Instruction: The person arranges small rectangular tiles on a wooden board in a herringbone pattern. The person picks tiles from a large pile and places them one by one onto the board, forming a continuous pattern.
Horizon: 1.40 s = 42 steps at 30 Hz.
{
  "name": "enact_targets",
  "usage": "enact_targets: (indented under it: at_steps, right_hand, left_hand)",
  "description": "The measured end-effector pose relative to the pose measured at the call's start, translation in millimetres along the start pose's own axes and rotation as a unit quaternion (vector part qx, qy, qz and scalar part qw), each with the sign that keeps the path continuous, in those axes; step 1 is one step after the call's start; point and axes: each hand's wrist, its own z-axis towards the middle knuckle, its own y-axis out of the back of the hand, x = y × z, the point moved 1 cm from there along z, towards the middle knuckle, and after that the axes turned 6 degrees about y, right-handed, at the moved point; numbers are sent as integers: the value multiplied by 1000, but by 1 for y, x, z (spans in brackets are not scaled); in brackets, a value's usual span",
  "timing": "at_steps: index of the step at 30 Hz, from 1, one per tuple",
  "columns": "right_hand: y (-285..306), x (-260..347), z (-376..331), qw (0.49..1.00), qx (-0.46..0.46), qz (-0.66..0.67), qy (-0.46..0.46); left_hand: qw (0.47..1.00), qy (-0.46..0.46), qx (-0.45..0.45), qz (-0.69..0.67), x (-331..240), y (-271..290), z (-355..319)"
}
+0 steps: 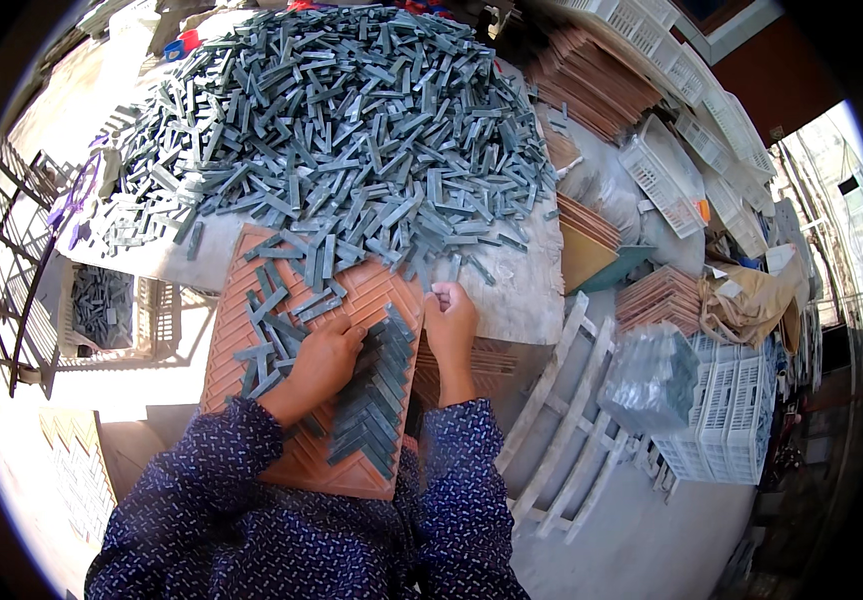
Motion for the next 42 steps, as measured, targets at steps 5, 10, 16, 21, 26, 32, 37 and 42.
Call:
enact_targets:
  at_steps: [5, 10, 16, 21, 26, 32, 37, 42]
  right_hand:
    - [8, 25, -30, 990, 82, -109, 22]
    - [5, 23, -37, 994, 79, -64, 36]
    - [1, 22, -35, 986, 66, -136, 72]
    - [2, 27, -30, 994, 84, -61, 22]
    - [-4, 19, -31, 994, 55, -83, 47]
    - [1, 23, -4, 979, 190, -66, -33]
    - [0, 31, 3, 969, 194, -149, -15]
    - [2, 6, 0, 978, 189, -72, -58]
  left_hand:
    - [999, 1, -34, 1, 2, -4, 0]
    - [998, 18, -19, -48, -1, 3, -2]
    - [996, -3, -47, -78, 4, 10, -6]
    - [995, 1, -50, -82, 7, 5, -8]
    - [996, 16, -32, -85, 2, 8, -7]
    - [994, -2, -49, -102, 7, 6, -5]
    - [994, 4, -43, -99, 5, 8, -5]
    - [995, 11, -28, -96, 1, 10, -7]
